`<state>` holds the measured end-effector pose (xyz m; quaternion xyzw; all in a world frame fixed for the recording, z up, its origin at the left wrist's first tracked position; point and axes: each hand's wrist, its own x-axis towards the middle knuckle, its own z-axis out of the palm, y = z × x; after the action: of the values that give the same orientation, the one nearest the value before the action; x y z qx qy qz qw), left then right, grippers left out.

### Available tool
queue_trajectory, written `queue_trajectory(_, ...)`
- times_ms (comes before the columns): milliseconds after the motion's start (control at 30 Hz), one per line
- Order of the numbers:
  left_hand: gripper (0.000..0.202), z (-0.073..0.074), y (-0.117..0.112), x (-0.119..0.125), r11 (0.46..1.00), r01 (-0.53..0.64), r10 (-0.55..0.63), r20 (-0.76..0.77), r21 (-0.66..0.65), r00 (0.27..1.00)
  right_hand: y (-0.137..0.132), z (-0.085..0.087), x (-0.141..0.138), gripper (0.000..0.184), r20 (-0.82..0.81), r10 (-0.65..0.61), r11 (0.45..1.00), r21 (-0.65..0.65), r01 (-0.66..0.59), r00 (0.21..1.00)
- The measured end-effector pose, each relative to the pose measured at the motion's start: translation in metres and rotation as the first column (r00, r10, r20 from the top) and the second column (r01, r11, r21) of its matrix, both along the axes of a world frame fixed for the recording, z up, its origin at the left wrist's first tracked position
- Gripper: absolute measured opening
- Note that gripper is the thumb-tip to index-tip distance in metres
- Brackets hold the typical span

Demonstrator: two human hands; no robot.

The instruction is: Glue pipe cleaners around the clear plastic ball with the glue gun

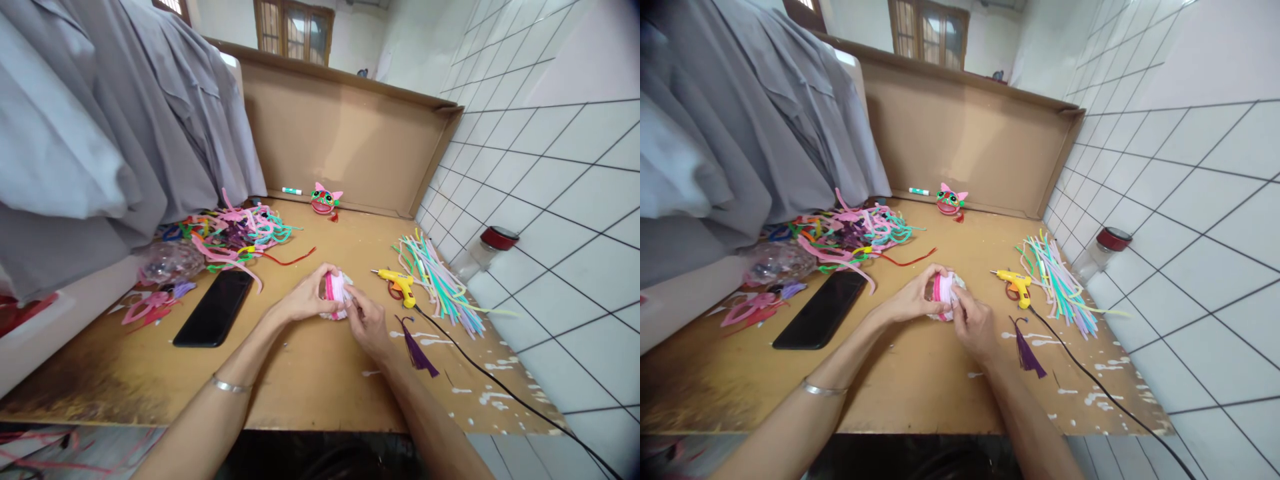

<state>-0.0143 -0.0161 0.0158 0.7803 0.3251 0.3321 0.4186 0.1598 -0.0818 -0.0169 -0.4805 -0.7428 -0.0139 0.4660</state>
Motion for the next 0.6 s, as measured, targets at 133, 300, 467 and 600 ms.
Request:
queue_trajectory(133,0.054,0.0028,-0.0011,-0.0002,1.0,-0.003,0.003,-0.022,0.012,1.0,-0.0002,0.0006,0.0006,0.032,0.002,0.011,1.0,0.019,-0.011,1.0)
queue_trajectory(300,0.053,0.0038,-0.0014,-0.0006,1.0,-0.005,0.006,-0.057,0.017,0.998,-0.0013,0.002,0.0002,0.031,0.009,0.025,0.999,0.02,-0.025,1.0)
queue_trajectory(467,0.056,0.0002,-0.0003,-0.0001,1.0,-0.002,0.002,-0.023,0.009,1.0,-0.0005,0.0006,0.0005,0.032,0.002,0.021,1.0,0.013,-0.021,1.0)
queue_trajectory(600,0.057,-0.0003,-0.0005,0.0,1.0,0.001,-0.001,-0.016,0.007,1.0,0.0004,-0.0008,0.0011,0.033,-0.013,0.034,0.999,-0.004,-0.034,0.999)
